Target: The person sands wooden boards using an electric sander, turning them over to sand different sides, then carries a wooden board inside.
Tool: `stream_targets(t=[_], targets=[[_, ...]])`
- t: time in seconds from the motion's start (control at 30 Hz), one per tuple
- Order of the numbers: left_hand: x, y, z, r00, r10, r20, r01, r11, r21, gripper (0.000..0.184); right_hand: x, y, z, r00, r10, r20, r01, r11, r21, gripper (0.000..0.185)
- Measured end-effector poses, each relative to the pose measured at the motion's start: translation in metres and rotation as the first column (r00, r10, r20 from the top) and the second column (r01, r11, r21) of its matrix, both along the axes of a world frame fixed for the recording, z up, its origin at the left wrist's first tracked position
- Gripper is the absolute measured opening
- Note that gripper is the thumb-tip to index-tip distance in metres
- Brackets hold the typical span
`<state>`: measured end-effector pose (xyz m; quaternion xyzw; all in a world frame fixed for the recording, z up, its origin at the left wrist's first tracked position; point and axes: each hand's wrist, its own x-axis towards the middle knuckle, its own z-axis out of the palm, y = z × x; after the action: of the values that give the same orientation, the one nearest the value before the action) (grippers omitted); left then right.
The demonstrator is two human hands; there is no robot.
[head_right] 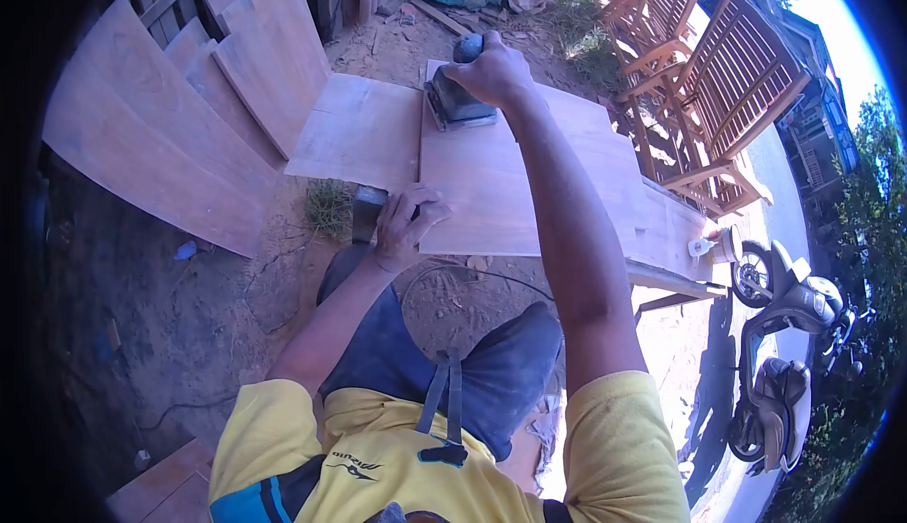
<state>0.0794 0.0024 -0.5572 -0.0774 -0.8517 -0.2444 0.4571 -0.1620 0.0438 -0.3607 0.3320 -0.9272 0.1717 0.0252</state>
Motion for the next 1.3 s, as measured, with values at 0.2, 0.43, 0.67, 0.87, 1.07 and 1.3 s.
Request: stream_targets(t=[0.2, 0.43, 0.67, 0.87, 1.07, 1.3], targets=[[0.0, -0.005, -0.01, 0.994, -0.106, -0.037, 0.106, 0.994, 0.004, 0.048, 0.062, 0.007, 0.013, 0.992, 0.095, 0.078, -0.095, 0.995, -0.006, 0.084], [0.002, 0.001, -0.017, 0.996, -0.086, -0.022, 0.086, 0.996, 0.009, 0.05, 0.034, 0.058, 0.0, 0.999, -0.045, 0.027, 0.044, 0.999, 0.002, 0.083], [0.011, -0.001, -0.011, 0.996, -0.084, 0.006, 0.084, 0.996, -0.031, 0.058, 0.076, 0.02, 0.001, 0.992, 0.112, 0.054, -0.109, 0.992, -0.059, 0.079], [0.072, -0.021, -0.014, 0.985, 0.169, -0.042, -0.169, 0.985, -0.017, 0.05, 0.065, 0.04, 0.001, 0.995, 0.06, 0.085, -0.055, 0.996, -0.064, 0.08], [0.038, -0.052, 0.013, 0.864, 0.489, -0.124, -0.447, 0.856, 0.26, 0.046, 0.092, 0.029, 0.002, 0.976, 0.154, 0.154, -0.142, 0.986, -0.082, 0.07], [0.011, -0.057, 0.039, 0.975, 0.218, -0.038, -0.195, 0.929, 0.314, 0.047, 0.075, 0.095, 0.004, 0.988, 0.07, 0.136, -0.06, 0.995, -0.077, 0.074]])
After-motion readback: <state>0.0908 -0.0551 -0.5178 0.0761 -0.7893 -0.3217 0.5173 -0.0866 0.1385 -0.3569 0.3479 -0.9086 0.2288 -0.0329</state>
